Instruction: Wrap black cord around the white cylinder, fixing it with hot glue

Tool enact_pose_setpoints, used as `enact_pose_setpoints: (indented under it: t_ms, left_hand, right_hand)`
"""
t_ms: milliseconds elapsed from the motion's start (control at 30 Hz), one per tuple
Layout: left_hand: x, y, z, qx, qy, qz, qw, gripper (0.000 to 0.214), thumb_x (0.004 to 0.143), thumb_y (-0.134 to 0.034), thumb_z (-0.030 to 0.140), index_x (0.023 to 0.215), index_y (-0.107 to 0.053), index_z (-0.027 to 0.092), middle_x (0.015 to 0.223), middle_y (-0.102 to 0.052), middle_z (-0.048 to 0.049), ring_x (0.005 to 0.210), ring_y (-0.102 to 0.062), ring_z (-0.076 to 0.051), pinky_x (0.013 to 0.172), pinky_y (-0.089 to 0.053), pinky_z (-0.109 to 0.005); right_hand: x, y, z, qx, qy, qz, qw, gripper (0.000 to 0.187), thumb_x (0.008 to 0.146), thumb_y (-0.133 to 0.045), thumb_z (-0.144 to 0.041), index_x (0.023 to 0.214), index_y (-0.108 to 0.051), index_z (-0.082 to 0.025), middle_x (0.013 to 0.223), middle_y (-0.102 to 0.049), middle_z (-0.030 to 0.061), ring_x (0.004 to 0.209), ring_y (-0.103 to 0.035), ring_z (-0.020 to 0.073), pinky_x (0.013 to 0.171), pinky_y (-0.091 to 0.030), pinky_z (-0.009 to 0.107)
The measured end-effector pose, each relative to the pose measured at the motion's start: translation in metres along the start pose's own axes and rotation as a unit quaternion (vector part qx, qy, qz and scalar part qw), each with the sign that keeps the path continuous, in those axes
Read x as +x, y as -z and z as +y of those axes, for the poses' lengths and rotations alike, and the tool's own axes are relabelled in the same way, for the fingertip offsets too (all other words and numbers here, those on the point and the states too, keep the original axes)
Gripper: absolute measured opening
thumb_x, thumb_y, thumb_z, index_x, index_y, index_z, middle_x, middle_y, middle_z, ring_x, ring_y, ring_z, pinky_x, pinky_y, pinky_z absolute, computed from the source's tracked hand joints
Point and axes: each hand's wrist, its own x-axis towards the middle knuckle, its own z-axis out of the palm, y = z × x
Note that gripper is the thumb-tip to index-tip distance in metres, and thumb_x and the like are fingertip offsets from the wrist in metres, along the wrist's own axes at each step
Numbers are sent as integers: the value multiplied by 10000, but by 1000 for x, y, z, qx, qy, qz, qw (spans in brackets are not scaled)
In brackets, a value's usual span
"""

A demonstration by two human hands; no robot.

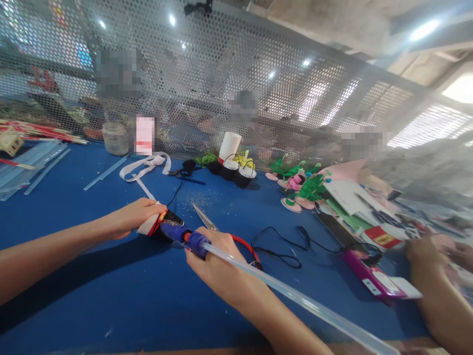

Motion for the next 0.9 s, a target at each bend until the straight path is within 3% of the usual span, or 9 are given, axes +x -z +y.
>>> enact_pose_setpoints:
  t_ms: [900]
  left_hand:
    - [-1,-1,-1,17,-2,5,1000,228,642,-442,366,561,-444,154,469,-391,49,443,-349,-90,427,-230,-217]
  right_hand:
    - [1,3,-5,17,-1,5,1000,158,689,-456,-117,543,-440,-175,510,-478,-37,461,-413,74,462,-307,187]
